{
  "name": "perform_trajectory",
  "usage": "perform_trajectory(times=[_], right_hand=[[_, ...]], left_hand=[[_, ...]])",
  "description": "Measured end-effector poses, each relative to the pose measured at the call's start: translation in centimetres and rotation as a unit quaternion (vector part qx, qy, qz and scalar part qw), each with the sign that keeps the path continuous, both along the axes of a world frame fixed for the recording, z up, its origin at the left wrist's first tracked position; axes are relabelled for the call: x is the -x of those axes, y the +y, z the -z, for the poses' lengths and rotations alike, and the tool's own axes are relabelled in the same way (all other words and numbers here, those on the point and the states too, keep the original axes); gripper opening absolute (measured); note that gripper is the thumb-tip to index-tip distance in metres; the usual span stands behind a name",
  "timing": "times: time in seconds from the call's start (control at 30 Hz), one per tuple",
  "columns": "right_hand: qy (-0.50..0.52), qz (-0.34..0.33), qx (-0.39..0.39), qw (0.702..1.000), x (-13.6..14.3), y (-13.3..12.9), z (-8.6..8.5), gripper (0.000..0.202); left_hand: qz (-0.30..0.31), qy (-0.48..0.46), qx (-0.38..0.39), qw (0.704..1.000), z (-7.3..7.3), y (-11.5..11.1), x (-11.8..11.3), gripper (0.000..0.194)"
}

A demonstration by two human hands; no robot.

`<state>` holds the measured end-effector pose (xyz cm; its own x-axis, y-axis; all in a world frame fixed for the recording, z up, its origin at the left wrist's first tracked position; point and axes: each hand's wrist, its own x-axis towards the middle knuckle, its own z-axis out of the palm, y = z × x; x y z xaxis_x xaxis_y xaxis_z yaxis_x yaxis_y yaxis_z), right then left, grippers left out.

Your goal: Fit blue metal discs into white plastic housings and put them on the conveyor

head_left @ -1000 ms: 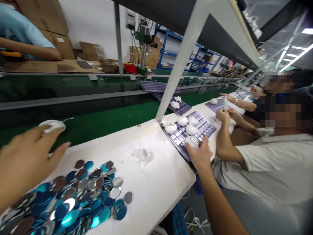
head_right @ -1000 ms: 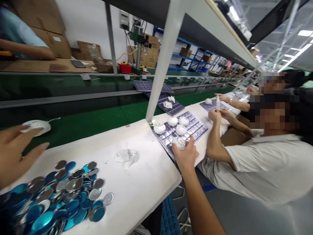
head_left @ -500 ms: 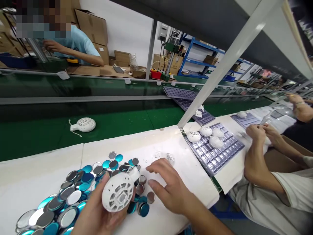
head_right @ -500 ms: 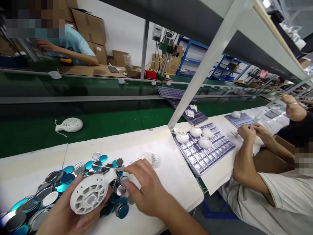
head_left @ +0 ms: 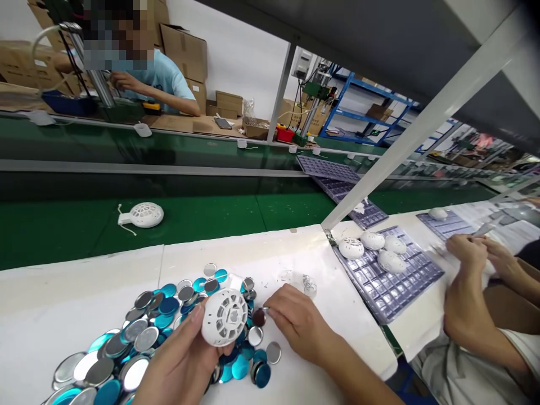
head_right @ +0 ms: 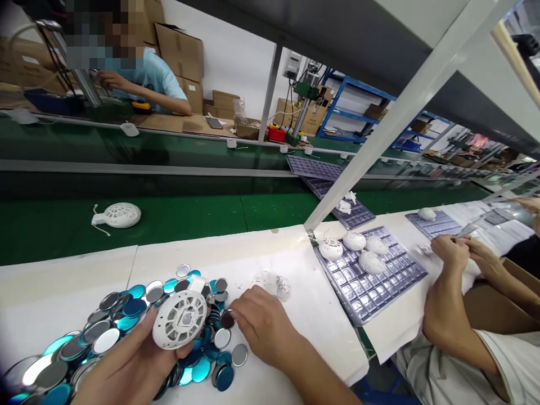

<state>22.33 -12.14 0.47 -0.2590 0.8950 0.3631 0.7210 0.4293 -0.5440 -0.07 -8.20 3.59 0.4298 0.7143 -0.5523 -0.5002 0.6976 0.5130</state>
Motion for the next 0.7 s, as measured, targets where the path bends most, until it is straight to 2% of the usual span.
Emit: perform_trajectory(times=[0.1,0.2,0.27,0.33,0.5,0.6,0.7], right_hand=[[0.101,0.050,0.071,0.991,0.6,-1.2,-2.0,0.023],[0.254,0.080,0.185,0.946,2.1,-2.7,-3.7,0.018],[0.307,0.079,0.220,0.923,3.4,-3.5,-4.4,0.021],[0.300,0.071,0.200,0.930,4.6,-3.7,-4.7,0.019],[0.215,0.091,0.090,0.968,6.6,-2.9,-5.2,0.014],[0.184,0.087,0.075,0.976,6.9,-2.6,-5.2,0.016],[0.174,0.123,0.062,0.975,7.0,-2.6,-5.1,0.016]], left_hand=[[0.011,-0.011,-0.012,1.000,-0.3,-0.3,-0.1,0.028],[-0.013,-0.015,-0.004,1.000,-0.5,-0.5,-0.4,0.027],[-0.030,-0.008,0.003,1.000,-0.5,-0.8,-0.5,0.033],[-0.036,0.008,0.010,0.999,-0.3,-1.1,-0.6,0.044],[-0.024,0.051,-0.004,0.998,0.0,-2.0,-0.5,0.063],[-0.030,0.075,-0.009,0.997,-0.3,-2.3,-0.4,0.065],[-0.032,0.087,-0.011,0.996,-0.7,-2.4,-0.4,0.062]])
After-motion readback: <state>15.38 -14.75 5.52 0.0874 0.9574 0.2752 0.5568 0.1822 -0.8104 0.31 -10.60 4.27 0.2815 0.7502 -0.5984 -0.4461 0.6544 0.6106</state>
